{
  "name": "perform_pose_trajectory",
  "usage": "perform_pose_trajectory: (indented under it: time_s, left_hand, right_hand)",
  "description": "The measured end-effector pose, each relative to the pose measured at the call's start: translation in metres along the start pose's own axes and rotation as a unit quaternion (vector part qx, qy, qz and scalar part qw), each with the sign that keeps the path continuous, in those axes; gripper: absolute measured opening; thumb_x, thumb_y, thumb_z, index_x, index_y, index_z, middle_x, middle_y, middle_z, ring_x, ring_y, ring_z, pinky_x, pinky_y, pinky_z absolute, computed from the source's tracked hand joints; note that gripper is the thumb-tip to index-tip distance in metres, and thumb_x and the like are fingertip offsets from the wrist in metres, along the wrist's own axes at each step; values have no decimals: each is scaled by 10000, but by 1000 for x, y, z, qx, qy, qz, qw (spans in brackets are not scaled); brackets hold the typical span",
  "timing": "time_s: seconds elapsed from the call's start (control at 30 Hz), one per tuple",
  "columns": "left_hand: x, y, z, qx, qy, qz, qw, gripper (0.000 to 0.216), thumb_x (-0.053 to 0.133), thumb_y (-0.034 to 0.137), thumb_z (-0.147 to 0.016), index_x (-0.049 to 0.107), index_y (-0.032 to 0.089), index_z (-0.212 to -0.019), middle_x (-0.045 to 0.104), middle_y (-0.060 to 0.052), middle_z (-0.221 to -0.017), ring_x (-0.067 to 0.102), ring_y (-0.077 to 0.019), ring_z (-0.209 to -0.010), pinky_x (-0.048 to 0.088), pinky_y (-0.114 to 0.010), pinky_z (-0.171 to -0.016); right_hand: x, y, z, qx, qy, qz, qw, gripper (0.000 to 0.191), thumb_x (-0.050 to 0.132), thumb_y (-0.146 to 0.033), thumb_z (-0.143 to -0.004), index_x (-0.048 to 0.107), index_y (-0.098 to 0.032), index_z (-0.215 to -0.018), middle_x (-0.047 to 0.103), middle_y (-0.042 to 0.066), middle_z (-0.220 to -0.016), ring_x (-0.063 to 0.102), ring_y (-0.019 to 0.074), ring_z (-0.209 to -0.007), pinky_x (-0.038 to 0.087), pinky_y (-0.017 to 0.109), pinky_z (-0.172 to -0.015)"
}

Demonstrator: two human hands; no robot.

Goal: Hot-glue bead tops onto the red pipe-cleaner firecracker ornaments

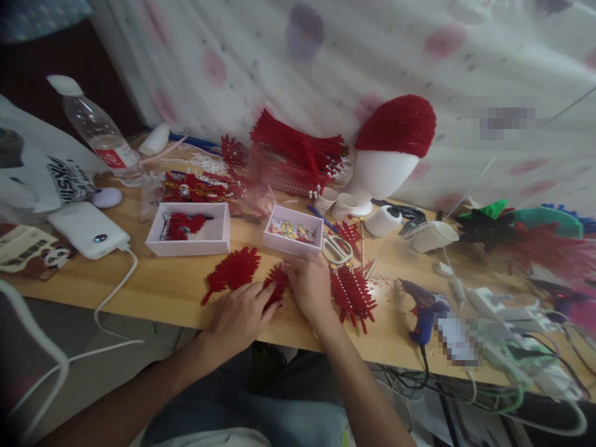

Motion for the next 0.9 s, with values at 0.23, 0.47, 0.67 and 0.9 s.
perform_pose_trajectory:
  time_s: [0.23, 0.47, 0.67, 0.9]
  left_hand:
    - [0, -1, 0, -12, -19, 9, 1000, 328, 516, 366, -981, 638, 188, -1228, 691, -78, -976, 663, -246, -893, 504, -348, -727]
    - [-2, 0, -1, -3, -14, 14, 1000, 327, 456, 376, -1004, 643, 184, -1191, 690, -77, -965, 664, -248, -900, 515, -355, -736]
    - [-2, 0, -1, -4, -27, 11, 1000, 339, 455, 359, -1003, 629, 178, -1230, 690, -82, -969, 667, -255, -906, 524, -360, -729]
    - [0, 0, -1, 5, -14, 11, 1000, 354, 515, 344, -980, 612, 162, -1268, 700, -94, -979, 668, -252, -907, 523, -356, -764]
  right_hand:
    - [-1, -2, 1, -6, -13, -18, 1000, 212, 591, -317, -938, 794, -256, -942, 696, 63, -846, 590, 221, -806, 416, 319, -720]
    - [-20, -15, 26, -74, 54, -17, 996, 222, 564, -204, -938, 745, -206, -1067, 730, 54, -1066, 564, 235, -960, 428, 368, -870]
    - [-13, -32, 41, -119, 22, 69, 990, 328, 566, -168, -909, 698, -193, -1208, 706, 37, -1234, 537, 247, -1021, 389, 405, -848]
    - [-5, -27, 39, -99, -26, 83, 991, 369, 527, -177, -908, 681, -188, -1243, 672, 45, -1301, 517, 265, -1076, 360, 422, -881]
Point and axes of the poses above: each hand's wrist, its own z-axis away from the middle knuckle, its own x-axis out of the palm, y = z × x, the point moved 7 cm from there along -z, towards the middle knuckle
